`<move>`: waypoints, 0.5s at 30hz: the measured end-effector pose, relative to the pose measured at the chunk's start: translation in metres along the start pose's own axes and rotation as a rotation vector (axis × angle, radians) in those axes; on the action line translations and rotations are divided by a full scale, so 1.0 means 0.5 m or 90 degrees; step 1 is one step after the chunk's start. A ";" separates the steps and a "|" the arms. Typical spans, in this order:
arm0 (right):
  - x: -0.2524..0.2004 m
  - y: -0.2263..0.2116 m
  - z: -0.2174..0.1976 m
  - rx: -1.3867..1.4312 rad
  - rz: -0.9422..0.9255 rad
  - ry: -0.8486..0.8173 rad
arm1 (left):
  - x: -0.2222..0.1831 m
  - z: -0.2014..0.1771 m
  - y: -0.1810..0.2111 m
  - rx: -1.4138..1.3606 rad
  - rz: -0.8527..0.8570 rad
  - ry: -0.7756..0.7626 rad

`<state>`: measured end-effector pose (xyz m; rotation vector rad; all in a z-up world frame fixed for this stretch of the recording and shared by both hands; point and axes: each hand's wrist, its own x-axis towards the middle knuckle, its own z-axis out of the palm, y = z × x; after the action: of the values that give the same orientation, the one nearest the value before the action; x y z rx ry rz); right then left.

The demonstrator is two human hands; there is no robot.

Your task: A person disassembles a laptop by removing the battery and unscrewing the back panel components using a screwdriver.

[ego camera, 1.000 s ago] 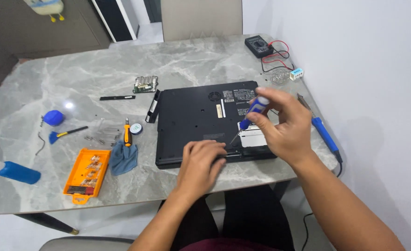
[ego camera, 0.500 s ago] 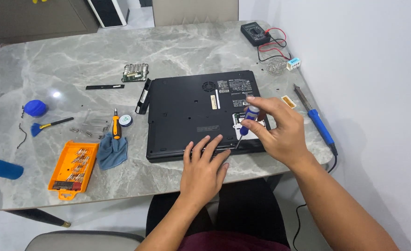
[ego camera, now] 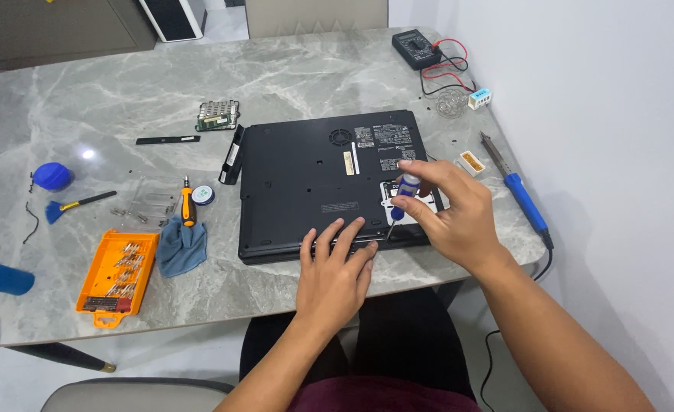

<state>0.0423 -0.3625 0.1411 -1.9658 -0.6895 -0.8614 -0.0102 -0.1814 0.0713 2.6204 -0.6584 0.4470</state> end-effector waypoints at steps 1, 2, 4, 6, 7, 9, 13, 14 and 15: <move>0.001 -0.002 0.001 0.000 -0.001 0.000 | 0.000 -0.001 0.000 0.000 0.000 0.001; 0.002 -0.003 0.001 0.003 0.001 0.002 | 0.001 -0.002 0.001 -0.001 -0.003 -0.003; 0.004 -0.006 0.001 0.006 0.003 0.003 | 0.001 -0.003 0.001 -0.002 -0.007 -0.007; 0.004 -0.007 0.000 0.003 0.008 -0.004 | 0.001 -0.003 0.001 -0.007 -0.003 -0.001; 0.003 -0.007 0.000 0.003 0.008 -0.004 | 0.001 -0.005 0.001 -0.007 -0.003 -0.001; 0.002 -0.008 0.000 0.000 0.007 -0.005 | 0.001 -0.007 0.003 -0.011 -0.003 -0.001; -0.003 0.003 0.004 -0.001 0.004 0.002 | 0.000 -0.005 0.001 -0.011 -0.002 -0.003; -0.006 0.008 0.004 -0.011 -0.009 0.002 | 0.000 -0.004 0.000 -0.004 0.001 0.000; -0.008 0.012 0.003 -0.020 -0.022 0.001 | -0.001 -0.002 0.000 0.002 0.004 0.002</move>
<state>0.0446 -0.3646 0.1343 -1.9865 -0.7138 -0.9000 -0.0106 -0.1810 0.0720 2.6206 -0.6657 0.4554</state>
